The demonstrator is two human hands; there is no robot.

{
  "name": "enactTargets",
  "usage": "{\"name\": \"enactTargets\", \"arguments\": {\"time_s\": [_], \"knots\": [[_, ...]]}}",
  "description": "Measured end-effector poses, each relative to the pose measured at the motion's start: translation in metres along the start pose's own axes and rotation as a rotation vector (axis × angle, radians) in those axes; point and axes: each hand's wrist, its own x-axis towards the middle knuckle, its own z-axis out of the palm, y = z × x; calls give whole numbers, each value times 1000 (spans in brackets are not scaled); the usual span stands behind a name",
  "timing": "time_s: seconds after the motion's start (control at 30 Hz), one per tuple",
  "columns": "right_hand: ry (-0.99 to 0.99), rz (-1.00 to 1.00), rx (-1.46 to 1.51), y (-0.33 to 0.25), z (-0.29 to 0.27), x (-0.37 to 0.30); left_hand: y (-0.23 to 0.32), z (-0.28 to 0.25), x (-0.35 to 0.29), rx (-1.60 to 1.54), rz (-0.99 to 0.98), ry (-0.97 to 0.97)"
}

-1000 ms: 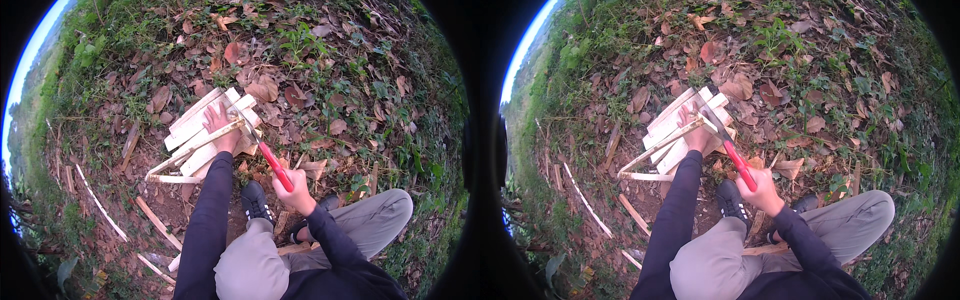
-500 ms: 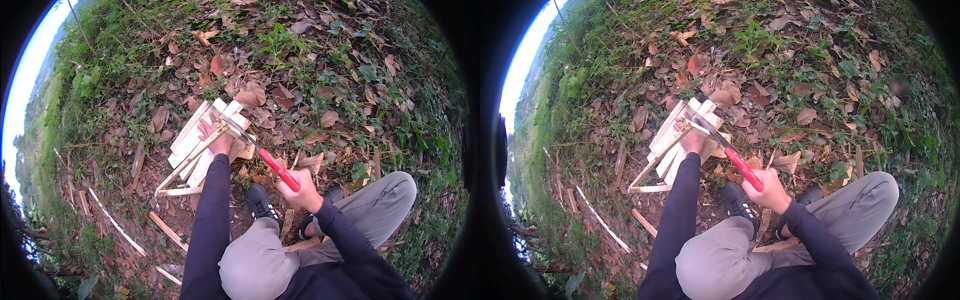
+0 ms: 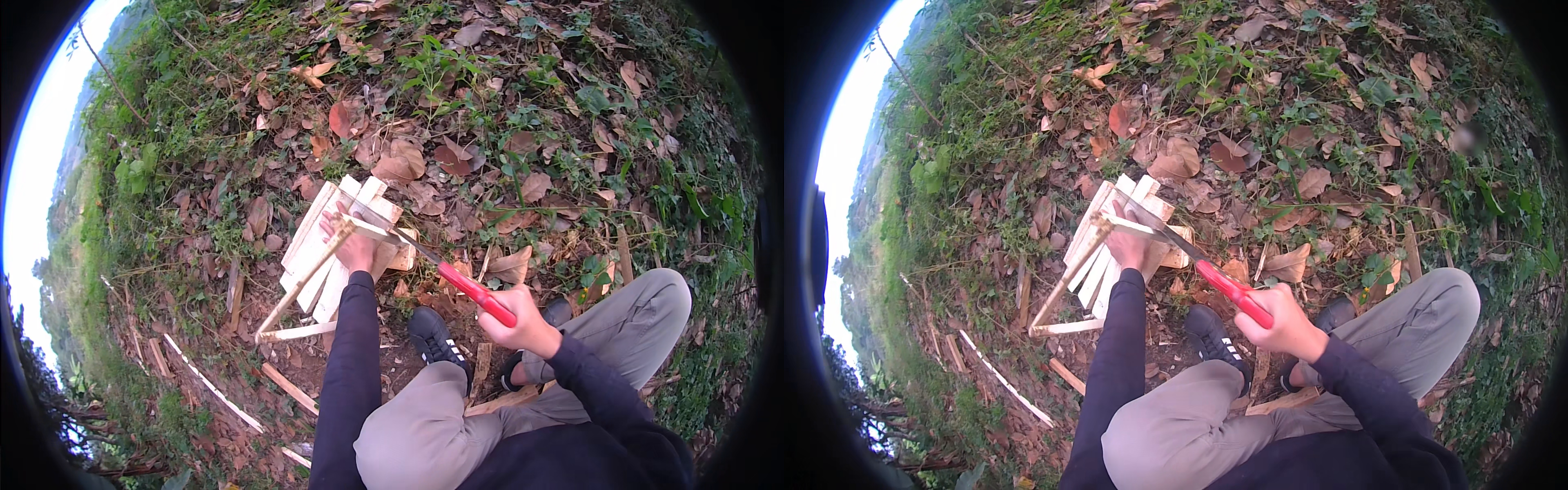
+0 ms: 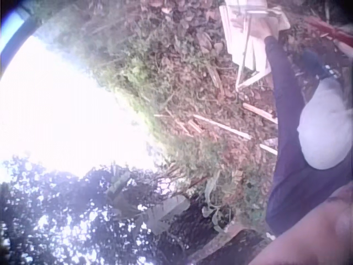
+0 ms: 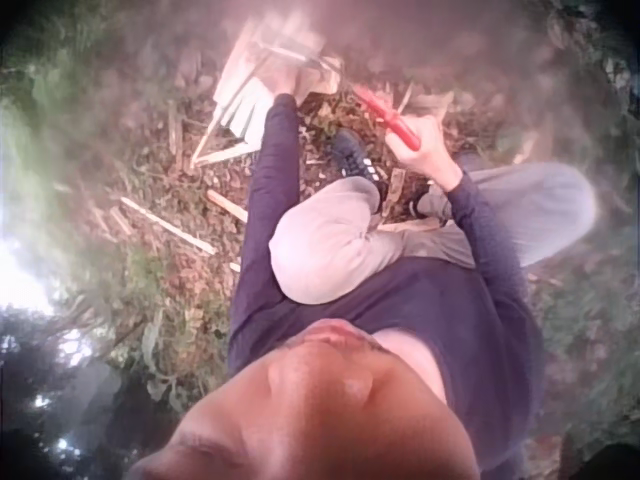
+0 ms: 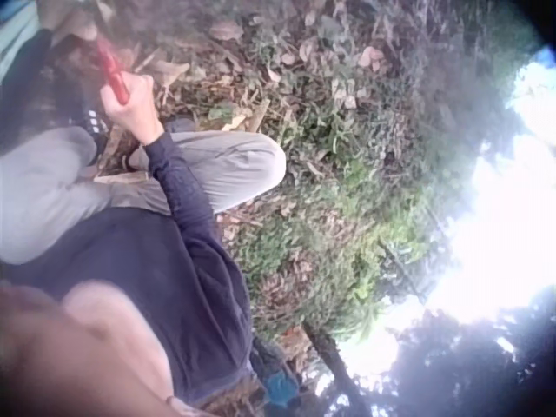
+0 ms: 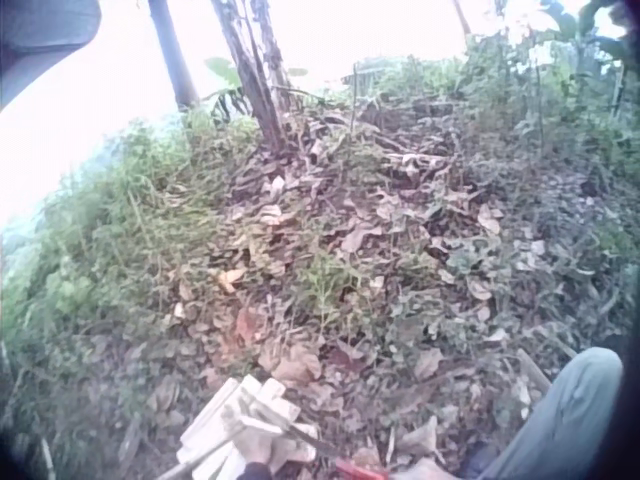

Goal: The person sits on the ground and uses a red hand saw to cut a small wooden crate into smaller pieces. They hold the crate with their left hand and saw through the wooden slats with their right hand, eventually separating the structure into individual planks.

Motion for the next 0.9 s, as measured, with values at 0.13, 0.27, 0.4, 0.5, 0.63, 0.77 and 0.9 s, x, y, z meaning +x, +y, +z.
{"name": "enactTargets", "arguments": {"time_s": [0.13, 0.27, 0.4, 0.5, 0.63, 0.77, 0.9], "knots": [[132, -91, -104, 17, 31, 70, 34, -36, 14, -18, -61, -268], [-53, -48, -11, -4, 18, 12, 10, -17, -4, -202, -5, 38], [24, -8, -60, 3, 18, 9, 16, -19, 9, -71, -38, -199], [102, -56, -92, 4, 48, 82, 20, -24, 18, -33, -116, -340], [12, -34, -83, 8, 8, 14, 24, -24, 3, -126, -73, -115], [81, -35, -51, 9, 5, 7, 22, -30, 19, -109, -141, -336], [132, -74, -66, 10, 29, 84, 32, -23, 16, -73, -58, -165]]}}
